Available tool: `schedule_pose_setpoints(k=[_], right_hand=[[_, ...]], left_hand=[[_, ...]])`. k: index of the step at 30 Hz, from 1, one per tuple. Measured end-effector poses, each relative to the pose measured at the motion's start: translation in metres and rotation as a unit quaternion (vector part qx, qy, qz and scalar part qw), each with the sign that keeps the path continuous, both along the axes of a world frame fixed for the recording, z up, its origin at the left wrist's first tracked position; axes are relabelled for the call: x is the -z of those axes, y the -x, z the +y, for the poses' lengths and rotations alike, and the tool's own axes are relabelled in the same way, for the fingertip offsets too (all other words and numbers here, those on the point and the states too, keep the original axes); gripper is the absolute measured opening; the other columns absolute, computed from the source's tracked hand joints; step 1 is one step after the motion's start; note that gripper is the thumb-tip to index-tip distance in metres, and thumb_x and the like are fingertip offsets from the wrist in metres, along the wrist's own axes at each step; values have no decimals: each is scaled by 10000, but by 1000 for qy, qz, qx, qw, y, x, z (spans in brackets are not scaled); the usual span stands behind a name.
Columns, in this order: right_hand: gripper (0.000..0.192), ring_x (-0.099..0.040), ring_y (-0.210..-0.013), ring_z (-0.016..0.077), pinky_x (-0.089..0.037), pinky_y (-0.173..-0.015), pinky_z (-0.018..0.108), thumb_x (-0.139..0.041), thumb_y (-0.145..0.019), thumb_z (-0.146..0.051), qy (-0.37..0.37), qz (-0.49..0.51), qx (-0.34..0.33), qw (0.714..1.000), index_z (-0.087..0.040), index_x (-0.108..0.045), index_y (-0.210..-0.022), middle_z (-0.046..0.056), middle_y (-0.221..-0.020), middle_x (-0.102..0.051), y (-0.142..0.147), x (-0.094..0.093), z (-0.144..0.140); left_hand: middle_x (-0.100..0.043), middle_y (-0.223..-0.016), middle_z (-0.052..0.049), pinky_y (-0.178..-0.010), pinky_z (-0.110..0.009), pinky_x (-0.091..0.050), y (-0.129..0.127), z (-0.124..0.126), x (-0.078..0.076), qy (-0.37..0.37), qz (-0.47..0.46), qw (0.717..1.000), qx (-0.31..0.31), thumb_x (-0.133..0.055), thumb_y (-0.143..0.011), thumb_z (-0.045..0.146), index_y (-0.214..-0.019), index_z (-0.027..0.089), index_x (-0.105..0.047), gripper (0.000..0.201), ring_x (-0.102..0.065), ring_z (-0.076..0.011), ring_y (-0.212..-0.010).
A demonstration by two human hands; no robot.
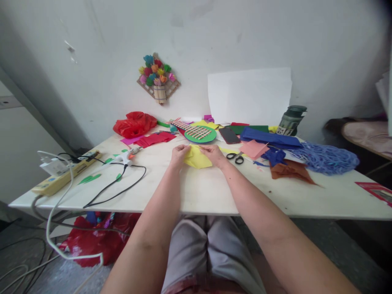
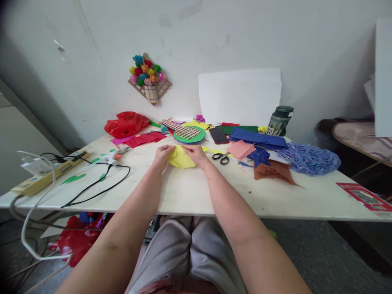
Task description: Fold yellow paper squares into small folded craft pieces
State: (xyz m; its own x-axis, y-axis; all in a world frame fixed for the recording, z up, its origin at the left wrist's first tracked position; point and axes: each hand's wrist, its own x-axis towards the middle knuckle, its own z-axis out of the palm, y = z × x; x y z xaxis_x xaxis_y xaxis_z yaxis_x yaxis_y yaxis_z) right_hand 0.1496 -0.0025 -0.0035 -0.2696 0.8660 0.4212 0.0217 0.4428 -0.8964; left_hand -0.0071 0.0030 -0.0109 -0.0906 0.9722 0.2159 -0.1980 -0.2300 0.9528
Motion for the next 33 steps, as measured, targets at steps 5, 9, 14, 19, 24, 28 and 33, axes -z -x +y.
schedule_pose_setpoints(k=[5, 9, 14, 19, 24, 28, 33], right_hand=[[331, -586, -812, 163, -452, -709, 282, -548, -661, -226, -17, -25, -10, 999, -128, -640, -964, 78, -931, -646, -1, 2, 2], [320, -594, -800, 170, -453, -712, 291, -541, -646, -183, -36, -58, 6, 998, -129, -651, -941, 80, -904, -655, -2, 2, 2], [328, -597, -827, 197, -452, -728, 314, -511, -636, -132, -57, -103, 21, 993, -117, -655, -930, 95, -903, -656, -3, -1, 1], [346, -590, -863, 207, -449, -743, 317, -490, -627, -98, -66, -126, 19, 990, -108, -654, -931, 106, -942, -643, -3, -3, -1], [353, -589, -862, 208, -445, -754, 324, -491, -631, -105, -60, -136, 16, 989, -119, -649, -946, 97, -952, -642, -4, -5, -3], [349, -575, -903, 214, -429, -788, 335, -482, -645, -126, -53, -127, -2, 991, -124, -646, -953, 91, -971, -637, -5, -7, -4], [369, -578, -877, 217, -431, -773, 345, -469, -641, -130, -37, -123, -12, 992, -138, -643, -966, 77, -971, -638, -6, -6, -3]], left_hand=[[-562, -505, 4, -444, -205, -371, 1, 2, 2, -5, 3, 1000, -3, -651, -535, 329, -602, 128, -551, 234, -499, -98, -448], [-544, -489, 12, -434, -199, -355, 1, 1, 1, -3, 3, 1000, -8, -643, -540, 327, -597, 129, -549, 226, -479, -89, -434], [-528, -468, 17, -425, -196, -338, 0, 0, 0, 3, -1, 1000, -6, -635, -548, 319, -586, 131, -538, 216, -462, -84, -415], [-513, -452, 23, -423, -199, -330, 0, 2, 0, 16, -4, 1000, 0, -632, -559, 331, -579, 136, -538, 217, -460, -86, -406], [-516, -464, 24, -427, -201, -327, 0, 0, -1, 15, -13, 1000, 12, -631, -560, 352, -568, 137, -538, 233, -462, -88, -419], [-547, -498, 11, -449, -213, -351, -1, -1, -2, 31, -7, 999, 9, -634, -550, 350, -596, 137, -556, 231, -497, -108, -454], [-552, -499, 4, -427, -209, -343, 0, -1, 0, 23, 25, 999, 22, -675, -515, 382, -589, 139, -546, 284, -489, -101, -429]])
